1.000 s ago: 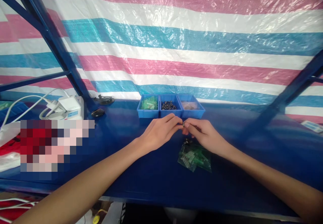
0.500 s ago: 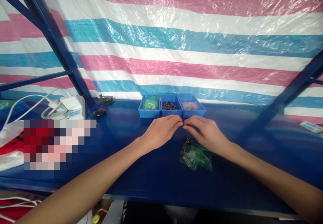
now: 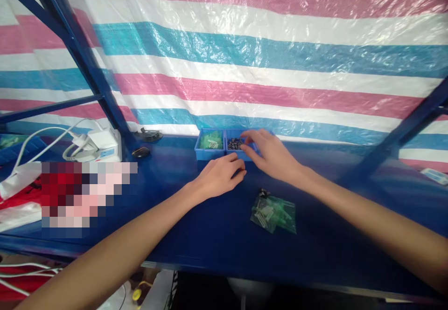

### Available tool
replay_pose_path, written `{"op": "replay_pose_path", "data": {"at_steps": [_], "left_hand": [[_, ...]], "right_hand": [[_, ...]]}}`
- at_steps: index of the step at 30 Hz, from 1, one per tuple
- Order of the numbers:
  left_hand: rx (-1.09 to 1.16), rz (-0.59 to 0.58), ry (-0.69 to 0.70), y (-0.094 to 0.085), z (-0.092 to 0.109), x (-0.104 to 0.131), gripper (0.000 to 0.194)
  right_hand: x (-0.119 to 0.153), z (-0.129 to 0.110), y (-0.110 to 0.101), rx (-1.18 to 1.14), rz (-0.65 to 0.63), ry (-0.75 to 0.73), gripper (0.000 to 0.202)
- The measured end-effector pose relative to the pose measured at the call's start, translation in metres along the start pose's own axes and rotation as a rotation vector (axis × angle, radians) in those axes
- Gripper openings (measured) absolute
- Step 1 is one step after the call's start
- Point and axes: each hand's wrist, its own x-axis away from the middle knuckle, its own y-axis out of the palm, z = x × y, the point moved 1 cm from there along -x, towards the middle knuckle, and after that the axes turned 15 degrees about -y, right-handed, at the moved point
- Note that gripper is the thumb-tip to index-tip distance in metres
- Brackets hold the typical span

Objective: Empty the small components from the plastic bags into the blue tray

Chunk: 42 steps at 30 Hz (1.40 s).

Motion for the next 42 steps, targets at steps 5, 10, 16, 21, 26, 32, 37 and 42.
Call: {"op": "replay_pose_path", "data": {"at_steps": [5,10,16,21,26,32,37,42], "left_hand": [[0.168,-0.203,0.083,-0.003,0.012,0.003,0.034],[0.257,-0.323,0.118,-0.001,0.019,0.005,0.054],[0.31,-0.358,0.125,0.002,0.019,0.005,0.059],[0.372,-0.427,0.095,-0.002,0.017,0.002,0.049],[0.458,-0.506,0.01,-0.007,0.014,0.001,0.049],[0.643,-0.582,-0.122,-0.01,0.006,0.001,0.044],[0.866,-0.585,-0.225,-0.005,0.0,-0.005,0.045],[0.995,-0.481,-0.293,-0.003,0.001,-0.007,0.055]], "right_hand": [[0.042,-0.022,-0.026,-0.162,-0.193,0.086,0.021],[0.05,-0.015,-0.04,-0.414,-0.532,0.165,0.017],[0.051,-0.013,-0.033,-0.49,-0.539,0.184,0.014],[0.051,-0.015,-0.026,-0.532,-0.499,0.207,0.011],[0.052,-0.013,-0.023,-0.535,-0.476,0.215,0.011],[0.053,-0.012,-0.02,-0.541,-0.431,0.208,0.011],[0.055,-0.013,-0.016,-0.326,-0.239,0.091,0.019],[0.06,-0.018,-0.01,-0.128,-0.092,-0.063,0.028]]}}
